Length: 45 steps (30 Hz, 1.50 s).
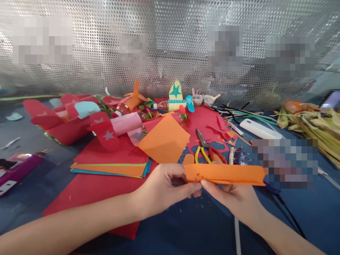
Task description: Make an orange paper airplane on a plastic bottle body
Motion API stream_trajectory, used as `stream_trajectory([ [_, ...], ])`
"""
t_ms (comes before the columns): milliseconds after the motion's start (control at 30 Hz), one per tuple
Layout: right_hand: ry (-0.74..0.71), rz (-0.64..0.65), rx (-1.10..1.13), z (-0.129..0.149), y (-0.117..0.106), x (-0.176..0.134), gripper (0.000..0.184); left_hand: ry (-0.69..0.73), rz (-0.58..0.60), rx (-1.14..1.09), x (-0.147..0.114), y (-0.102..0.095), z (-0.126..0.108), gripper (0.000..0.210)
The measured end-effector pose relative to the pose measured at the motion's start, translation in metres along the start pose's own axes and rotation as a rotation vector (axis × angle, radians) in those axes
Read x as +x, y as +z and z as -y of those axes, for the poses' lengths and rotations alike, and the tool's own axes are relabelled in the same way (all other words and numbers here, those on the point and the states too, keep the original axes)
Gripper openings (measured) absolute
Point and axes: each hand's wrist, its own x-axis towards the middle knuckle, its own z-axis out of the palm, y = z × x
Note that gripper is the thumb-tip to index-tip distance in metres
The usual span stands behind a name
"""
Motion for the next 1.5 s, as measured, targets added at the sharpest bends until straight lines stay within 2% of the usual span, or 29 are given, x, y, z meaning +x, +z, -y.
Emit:
stream_trajectory([
  [367,0.078,0.0,0.094,0.006,-0.015,0.013,0.006,-0.036,-0.099,-0.028,0.004,-0.005,-0.009,0.016],
  [567,0.071,-0.085,0.07,0.008,-0.025,0.019,0.007,-0.03,-0.087,-0.058,0.007,-0.008,-0.011,0.019],
  [800,0.038,-0.176,-0.037,0.002,-0.042,0.025,0.019,-0.037,-0.075,-0.076,0.009,-0.014,-0.01,0.023],
  [933,0.039,-0.106,0.085,0.002,-0.043,0.026,0.012,-0.051,-0.09,-0.092,0.011,-0.017,-0.009,0.022],
  [1067,0.082,-0.01,0.131,0.0,-0.042,0.025,0.019,-0.056,-0.12,-0.08,0.012,-0.017,-0.009,0.022],
  [1300,0.065,-0.035,0.156,0.005,-0.035,0.025,0.013,0.0,-0.047,-0.041,0.009,-0.014,-0.01,0.019],
  [1500,0.078,-0.005,0.109,0.01,-0.03,0.022,0.01,0.041,-0.098,0.167,0.003,-0.011,-0.008,0.016],
])
